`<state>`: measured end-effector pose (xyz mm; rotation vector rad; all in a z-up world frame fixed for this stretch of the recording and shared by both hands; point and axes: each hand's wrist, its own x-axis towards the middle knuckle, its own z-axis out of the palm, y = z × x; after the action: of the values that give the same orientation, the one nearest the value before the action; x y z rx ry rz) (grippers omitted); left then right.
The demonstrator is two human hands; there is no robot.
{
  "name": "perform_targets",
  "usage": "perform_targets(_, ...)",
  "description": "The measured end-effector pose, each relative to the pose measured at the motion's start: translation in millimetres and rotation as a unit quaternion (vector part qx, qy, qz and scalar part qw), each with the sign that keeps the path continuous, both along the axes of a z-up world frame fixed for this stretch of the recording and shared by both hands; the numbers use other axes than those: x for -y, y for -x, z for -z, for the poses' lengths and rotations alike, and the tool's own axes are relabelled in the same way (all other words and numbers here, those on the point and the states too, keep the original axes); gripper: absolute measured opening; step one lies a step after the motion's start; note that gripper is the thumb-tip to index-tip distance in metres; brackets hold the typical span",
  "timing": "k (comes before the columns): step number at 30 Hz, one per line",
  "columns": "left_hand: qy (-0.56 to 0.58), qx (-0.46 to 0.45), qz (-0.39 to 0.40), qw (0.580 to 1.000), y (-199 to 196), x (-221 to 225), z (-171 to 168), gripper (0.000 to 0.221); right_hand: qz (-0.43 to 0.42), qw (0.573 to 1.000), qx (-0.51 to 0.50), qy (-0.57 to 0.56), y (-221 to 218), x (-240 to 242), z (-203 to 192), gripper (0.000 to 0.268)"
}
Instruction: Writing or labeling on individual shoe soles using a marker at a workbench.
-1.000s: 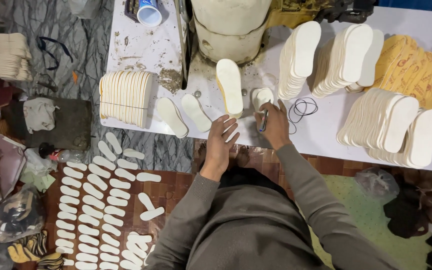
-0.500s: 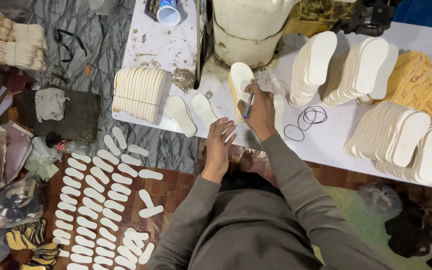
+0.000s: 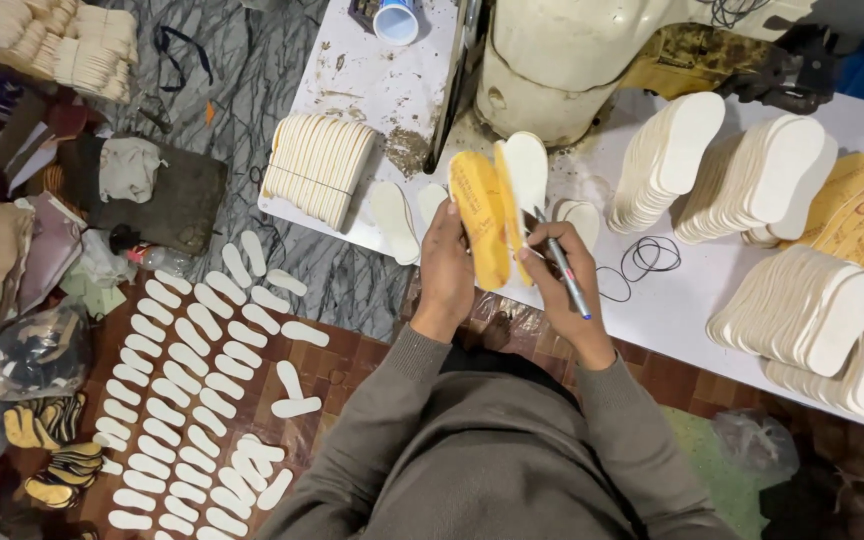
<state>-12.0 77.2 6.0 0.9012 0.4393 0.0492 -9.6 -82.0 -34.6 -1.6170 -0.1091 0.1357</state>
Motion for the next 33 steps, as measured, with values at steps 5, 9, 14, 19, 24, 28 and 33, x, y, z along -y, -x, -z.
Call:
perform_targets(5,0.128,-0.011,-0.018,0.992,-9,-11,93,0.042,0.021,0.999,0.038,-0.018,6,-21,-55,0.005)
perform_targets(9,0.309,0.034,0.030,0.950,-3,-7,12,0.086,-0.033,0.986,0.125,0.107,17,-33,-79,0.022)
perform_targets(14,0.288,0.050,0.036,0.955,2,-4,-12,0.091,-0.013,0.995,0.026,-0.093,10,-39,-71,0.057)
perform_targets(19,0.210,0.023,0.099,0.972,-1,-2,-5,0.085,0.015,0.988,-0.051,-0.143,-1,-54,-70,0.084)
perform_targets(24,0.214,0.022,0.087,0.973,-9,-8,-4,0.079,-0.012,0.997,0.021,-0.076,-5,-55,-79,0.017)
perform_targets(28,0.225,0.024,0.100,0.969,-16,-16,6,0.079,-0.011,0.995,0.067,-0.069,-8,-60,-78,0.016)
perform_targets(33,0.214,0.033,0.110,0.970,-18,-24,7,0.080,-0.026,0.995,0.091,-0.015,-8,-70,-91,0.018)
